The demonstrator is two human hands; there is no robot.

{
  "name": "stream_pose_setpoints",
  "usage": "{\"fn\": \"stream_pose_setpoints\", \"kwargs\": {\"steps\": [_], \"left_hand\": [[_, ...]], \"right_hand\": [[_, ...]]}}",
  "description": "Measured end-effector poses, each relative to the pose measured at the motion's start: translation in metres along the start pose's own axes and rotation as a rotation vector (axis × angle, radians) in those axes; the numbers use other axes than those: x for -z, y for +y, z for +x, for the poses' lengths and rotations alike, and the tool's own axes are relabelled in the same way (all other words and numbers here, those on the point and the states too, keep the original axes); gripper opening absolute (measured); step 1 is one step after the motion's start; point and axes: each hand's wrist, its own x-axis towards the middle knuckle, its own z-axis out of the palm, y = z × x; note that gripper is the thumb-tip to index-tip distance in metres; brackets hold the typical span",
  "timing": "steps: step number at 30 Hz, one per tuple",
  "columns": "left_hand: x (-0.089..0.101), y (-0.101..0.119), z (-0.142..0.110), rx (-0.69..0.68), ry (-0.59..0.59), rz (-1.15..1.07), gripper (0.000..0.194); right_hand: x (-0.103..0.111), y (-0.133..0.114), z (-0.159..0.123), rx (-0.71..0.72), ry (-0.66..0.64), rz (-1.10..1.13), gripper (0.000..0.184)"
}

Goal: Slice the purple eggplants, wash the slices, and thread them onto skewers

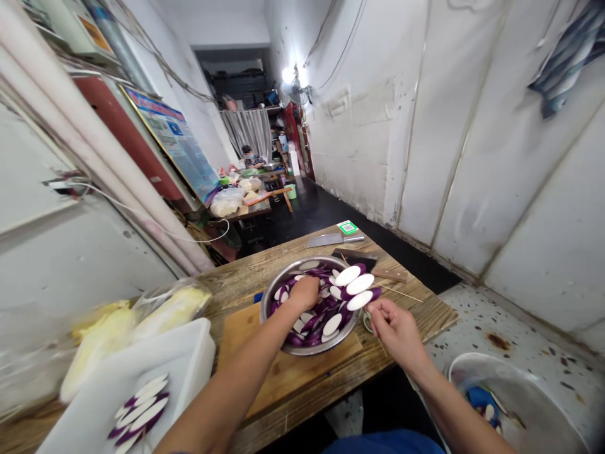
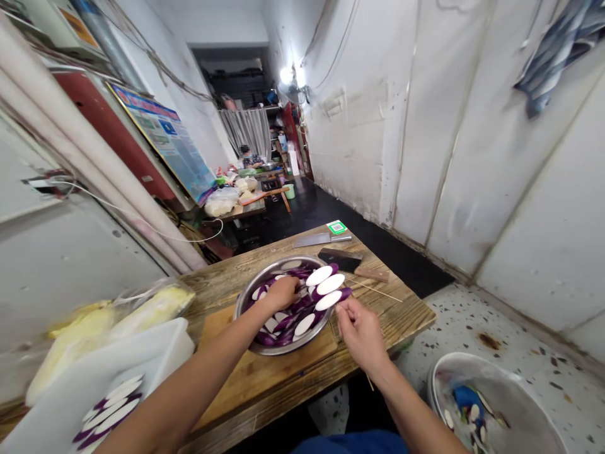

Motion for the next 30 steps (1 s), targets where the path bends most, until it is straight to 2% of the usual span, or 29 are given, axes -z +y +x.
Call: {"fn": "stream_pose_setpoints", "kwargs": {"steps": [3, 6, 9, 12, 16, 22, 25, 30], "left_hand": [[0.003, -0.011, 0.002, -0.038, 0.000, -0.131, 0.018], [0.011, -0.026, -0.001, -0.034, 0.042, -0.461, 0.017], [0.019, -0.033, -0.008, 0.139, 0.067, -0.870, 0.015], [0.022, -0.031, -0.017, 0.328, 0.105, -1.337, 0.016], [0.019, -0.026, -0.028, 0.407, 0.148, -1.736, 0.009], [0.011, -0.020, -0.043, 0.475, 0.180, -1.967, 0.005], [0.012, -0.016, -0.050, 0.535, 0.144, -2.045, 0.004], [0.015, -0.015, -0.055, 0.526, 0.156, -2.189, 0.006]], "right_hand": [[0.001, 0.000, -0.003, -0.009, -0.033, -0.012, 0.030], [-0.002, -0.001, -0.004, -0.015, -0.089, -0.034, 0.028], [-0.008, -0.001, -0.005, 0.001, -0.134, -0.069, 0.025], [-0.015, -0.001, -0.007, 0.023, -0.162, -0.113, 0.026], [-0.024, -0.001, -0.011, 0.039, -0.198, -0.122, 0.026], [-0.035, -0.002, -0.016, 0.043, -0.224, -0.142, 0.027], [-0.037, -0.003, -0.021, 0.058, -0.248, -0.159, 0.027], [-0.038, -0.008, -0.026, 0.079, -0.269, -0.182, 0.027]]}}
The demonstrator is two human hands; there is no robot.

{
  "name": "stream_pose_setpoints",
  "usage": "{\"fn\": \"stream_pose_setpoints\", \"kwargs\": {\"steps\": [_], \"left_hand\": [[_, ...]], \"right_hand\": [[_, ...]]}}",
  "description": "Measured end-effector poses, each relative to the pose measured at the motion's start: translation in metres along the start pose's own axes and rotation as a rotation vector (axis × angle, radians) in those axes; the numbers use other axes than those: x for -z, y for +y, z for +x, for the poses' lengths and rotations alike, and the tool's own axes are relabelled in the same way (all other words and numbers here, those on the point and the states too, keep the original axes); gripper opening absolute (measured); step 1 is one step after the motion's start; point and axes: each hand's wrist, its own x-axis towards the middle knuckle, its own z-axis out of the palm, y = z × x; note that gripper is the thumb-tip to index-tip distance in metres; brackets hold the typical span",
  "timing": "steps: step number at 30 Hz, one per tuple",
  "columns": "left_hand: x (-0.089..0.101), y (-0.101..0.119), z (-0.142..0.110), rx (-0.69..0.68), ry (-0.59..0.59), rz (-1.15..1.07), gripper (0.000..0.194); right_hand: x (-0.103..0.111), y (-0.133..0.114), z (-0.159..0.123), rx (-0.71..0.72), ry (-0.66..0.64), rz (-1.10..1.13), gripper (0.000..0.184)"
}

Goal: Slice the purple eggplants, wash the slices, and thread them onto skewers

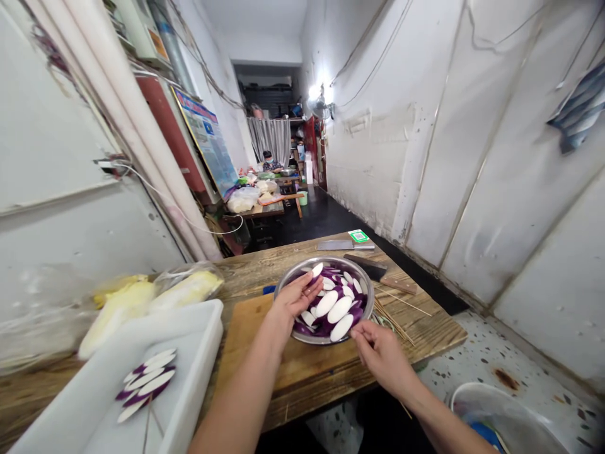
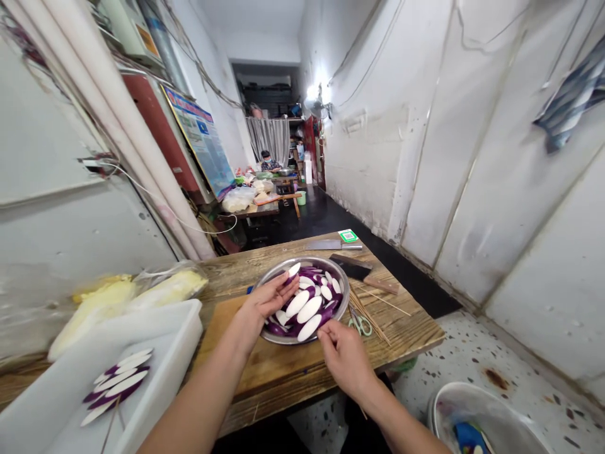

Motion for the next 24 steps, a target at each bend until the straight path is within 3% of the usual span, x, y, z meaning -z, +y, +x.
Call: {"fn": "stream_pose_setpoints", "kwargs": {"steps": [7, 16, 24], "left_hand": [[0.007, 0.001, 0.007, 0.039, -0.057, -0.016, 0.008], [0.011, 0.004, 0.017, 0.139, -0.001, -0.100, 0.007], [0.012, 0.002, 0.015, 0.146, 0.025, -0.039, 0.016]], "right_hand": [[-0.003, 0.003, 0.005, -0.037, -0.018, 0.078, 0.026], [-0.007, -0.004, 0.015, -0.181, -0.030, 0.191, 0.030], [-0.011, -0.006, 0.014, -0.151, -0.014, 0.231, 0.030]]}}
